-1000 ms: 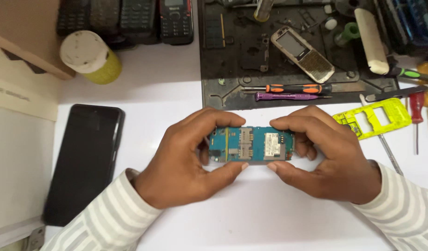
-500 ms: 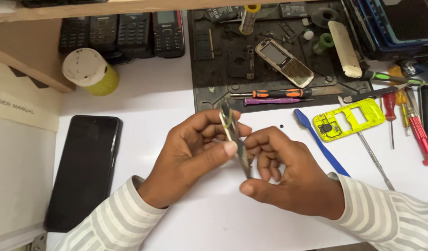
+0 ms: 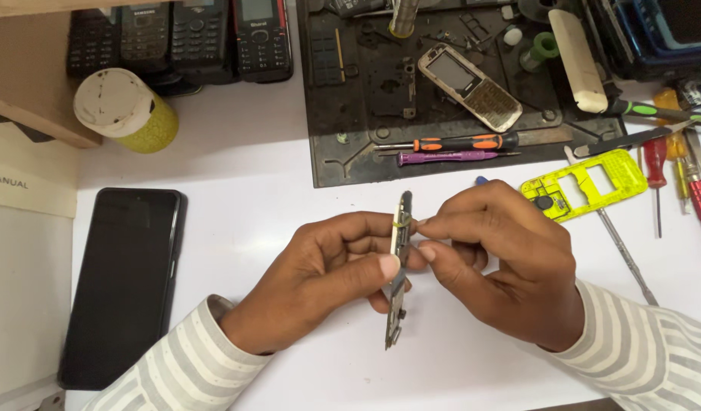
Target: The person inspects the exposed main board of a small feature phone, then fits the keypad and screen assembly into the yellow housing and presses the covers together. They align the back cover, then use a small screwdriver to tighten screws on the rear of the phone at the repair bench.
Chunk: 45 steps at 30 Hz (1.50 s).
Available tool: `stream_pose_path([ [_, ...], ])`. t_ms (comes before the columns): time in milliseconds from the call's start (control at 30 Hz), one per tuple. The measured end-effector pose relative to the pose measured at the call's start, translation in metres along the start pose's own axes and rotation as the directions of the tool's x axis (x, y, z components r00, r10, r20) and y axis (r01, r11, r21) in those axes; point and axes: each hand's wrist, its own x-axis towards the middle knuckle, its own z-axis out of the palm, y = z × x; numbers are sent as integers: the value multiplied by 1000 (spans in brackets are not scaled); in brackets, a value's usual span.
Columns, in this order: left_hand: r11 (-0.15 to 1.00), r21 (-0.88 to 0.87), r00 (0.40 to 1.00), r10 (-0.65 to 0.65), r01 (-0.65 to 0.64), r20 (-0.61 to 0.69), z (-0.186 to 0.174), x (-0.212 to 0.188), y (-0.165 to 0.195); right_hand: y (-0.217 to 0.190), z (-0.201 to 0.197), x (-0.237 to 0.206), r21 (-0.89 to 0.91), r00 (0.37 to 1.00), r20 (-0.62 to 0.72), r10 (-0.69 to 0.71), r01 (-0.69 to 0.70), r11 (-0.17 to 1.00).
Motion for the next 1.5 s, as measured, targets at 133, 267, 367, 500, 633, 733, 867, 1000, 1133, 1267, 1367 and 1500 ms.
stream_pose_path([
  [133, 999, -46, 997, -8, 11, 79, 0, -2, -1, 0, 1, 0, -6, 1000, -15, -14, 14, 1000],
  [267, 996, -77, 994, -37, 45, 103, 0, -3, 1, 0, 1, 0, -19, 1000, -31, 1, -1, 1000],
  [367, 996, -76, 994, -36, 44, 100, 2, -3, 0, 0, 1, 0, -27, 1000, -22, -15, 14, 1000],
  [500, 998, -45, 995, -43, 47, 85, 3, -4, 0, 2, 1, -1, -35, 999, -9, -31, 31, 999],
  [633, 999, -8, 996, -34, 34, 79, 4, -3, -1, 4, 0, 0, -37, 999, 17, -44, 45, 998],
  [733, 999, -42, 996, -27, 31, 87, 5, -3, -3, 4, 0, -1, -71, 998, 11, -64, 65, 995],
  [867, 998, -55, 998, -29, 32, 47, 7, -2, -5, 4, 0, -2, -88, 998, 17, -64, 66, 994],
  [1000, 999, -21, 999, -41, 40, -26, 8, 0, -4, 3, 0, -4, -90, 999, 15, -48, 49, 995],
  [1133, 998, 7, 997, -67, 67, -35, 11, -1, -2, 2, -1, -6, -80, 999, 4, -54, 54, 995],
  [1267, 992, 74, 995, -94, 97, -39, 13, 0, -1, 4, -2, -8, -76, 999, -10, -51, 50, 996],
  [1367, 988, 88, 991, -121, 126, -58, 11, -1, 1, 6, -1, -9, -51, 1000, -25, -17, 15, 999],
  [1500, 995, 32, 996, -90, 90, 6, 6, -5, 4, 13, 2, -8, 110, 989, -21, 147, -144, 984],
])
